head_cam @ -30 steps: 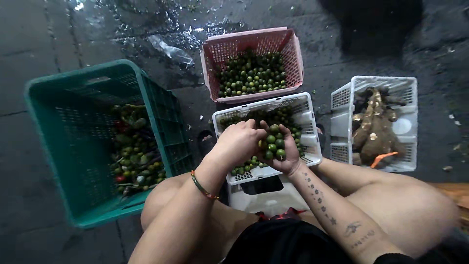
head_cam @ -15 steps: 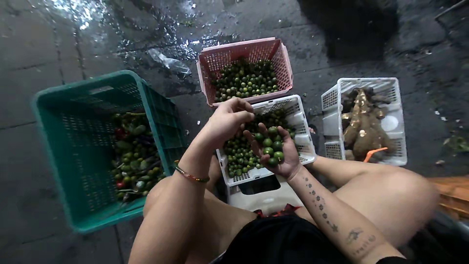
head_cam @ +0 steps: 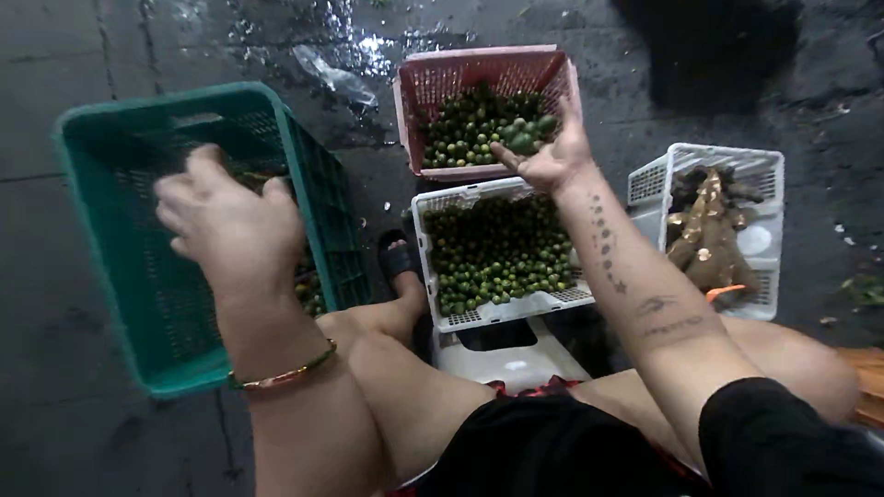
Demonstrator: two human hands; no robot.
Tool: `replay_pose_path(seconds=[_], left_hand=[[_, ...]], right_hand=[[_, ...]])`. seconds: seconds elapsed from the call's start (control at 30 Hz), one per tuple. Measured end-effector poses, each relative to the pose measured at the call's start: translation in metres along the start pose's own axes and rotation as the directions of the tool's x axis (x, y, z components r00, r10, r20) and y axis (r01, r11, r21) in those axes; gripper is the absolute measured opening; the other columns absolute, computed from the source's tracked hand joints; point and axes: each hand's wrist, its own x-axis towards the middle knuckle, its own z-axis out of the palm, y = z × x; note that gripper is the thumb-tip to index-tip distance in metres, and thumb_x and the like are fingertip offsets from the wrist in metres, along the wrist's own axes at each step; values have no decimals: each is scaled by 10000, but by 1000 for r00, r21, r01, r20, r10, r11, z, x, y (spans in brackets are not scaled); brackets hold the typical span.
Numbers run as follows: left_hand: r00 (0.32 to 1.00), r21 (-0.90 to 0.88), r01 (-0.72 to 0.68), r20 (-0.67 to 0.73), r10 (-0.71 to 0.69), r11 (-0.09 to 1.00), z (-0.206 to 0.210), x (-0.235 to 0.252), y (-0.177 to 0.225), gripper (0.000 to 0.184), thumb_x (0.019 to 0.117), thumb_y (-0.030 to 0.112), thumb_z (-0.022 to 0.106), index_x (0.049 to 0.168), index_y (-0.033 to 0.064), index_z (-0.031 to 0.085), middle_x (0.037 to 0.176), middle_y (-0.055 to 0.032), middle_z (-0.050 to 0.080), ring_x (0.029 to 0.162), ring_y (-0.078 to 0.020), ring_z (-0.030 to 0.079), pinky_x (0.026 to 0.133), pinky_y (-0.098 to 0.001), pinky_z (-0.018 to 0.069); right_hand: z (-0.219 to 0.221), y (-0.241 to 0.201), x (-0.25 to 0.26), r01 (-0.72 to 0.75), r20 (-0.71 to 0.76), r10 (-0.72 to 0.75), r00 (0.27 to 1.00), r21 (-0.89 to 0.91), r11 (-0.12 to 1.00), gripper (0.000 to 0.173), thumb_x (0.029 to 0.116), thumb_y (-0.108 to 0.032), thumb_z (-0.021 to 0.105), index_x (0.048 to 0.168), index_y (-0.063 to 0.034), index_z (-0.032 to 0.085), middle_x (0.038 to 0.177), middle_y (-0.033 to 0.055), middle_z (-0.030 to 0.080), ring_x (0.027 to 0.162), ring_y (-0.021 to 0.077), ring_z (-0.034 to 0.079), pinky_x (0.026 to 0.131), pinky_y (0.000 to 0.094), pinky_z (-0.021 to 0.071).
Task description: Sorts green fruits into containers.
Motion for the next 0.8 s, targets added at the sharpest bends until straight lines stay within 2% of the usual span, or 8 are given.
replay_pose_path(seconds=[0.1,0.17,0.3,0.37,0.47,0.53,0.63,0.8], left_hand=[[983,-54,-181,31,183,982,6,-15,15,738,988,458,598,1587,116,335,1614,-295,264,1467,-521,279,1092,-743,285],[968,-59,-239,64,243,969,16,-12,32,758,950,498,635,1575,149,386,1630,-257,272,1491,-481,263,1111,-717,276],[936,19,-339,101,336,941,33,-11,63,710,963,474,623,1575,182,411,1636,-214,309,1533,-449,209,1132,-716,252],[902,56,-424,117,416,904,43,-15,67,679,963,453,631,1563,204,434,1626,-201,336,1522,-447,241,1102,-717,282],[873,114,-474,193,448,873,45,-18,58,667,997,454,607,1576,206,390,1640,-203,293,1512,-464,245,1084,-736,278],[905,129,-411,178,387,902,44,-11,55,664,983,504,583,1575,253,413,1633,-169,338,1522,-421,264,1123,-707,260],[890,107,-437,197,412,893,39,-14,56,693,1005,480,571,1586,153,379,1626,-228,309,1506,-457,264,1111,-709,266],[861,75,-487,209,464,870,46,-14,71,706,975,511,595,1579,200,401,1613,-206,340,1495,-444,293,1101,-715,282]], right_hand=[[-20,24,24,43,-81,-62,995,-223,974,840,997,-616,519,1610,-167,160,1571,185,409,1352,364,543,1040,498,545],[-63,61,48,73,-126,-157,980,-503,861,632,1048,-462,527,1556,-133,344,1499,138,505,1292,306,589,983,480,564],[-155,151,77,-6,-29,-144,989,-987,159,443,1003,-284,649,1387,-72,594,1360,174,628,1198,332,641,971,551,547],[-161,179,70,79,88,-40,995,-978,-195,496,956,-221,703,1412,-66,586,1435,240,548,1299,429,550,1050,618,472],[-131,195,60,206,157,136,978,-814,-542,686,920,-268,749,1540,-179,469,1611,223,364,1415,463,429,1059,630,440],[-122,205,61,227,164,157,974,-743,-630,798,911,-351,756,1596,-207,373,1651,229,292,1453,473,377,1061,649,418],[-86,195,41,153,-1,225,974,-731,-665,755,982,-348,682,1610,-133,323,1668,236,239,1502,448,305,1126,601,379],[-69,191,27,118,-71,256,964,-750,-651,629,1031,-230,606,1599,-130,353,1661,261,233,1447,460,391,1096,578,426]])
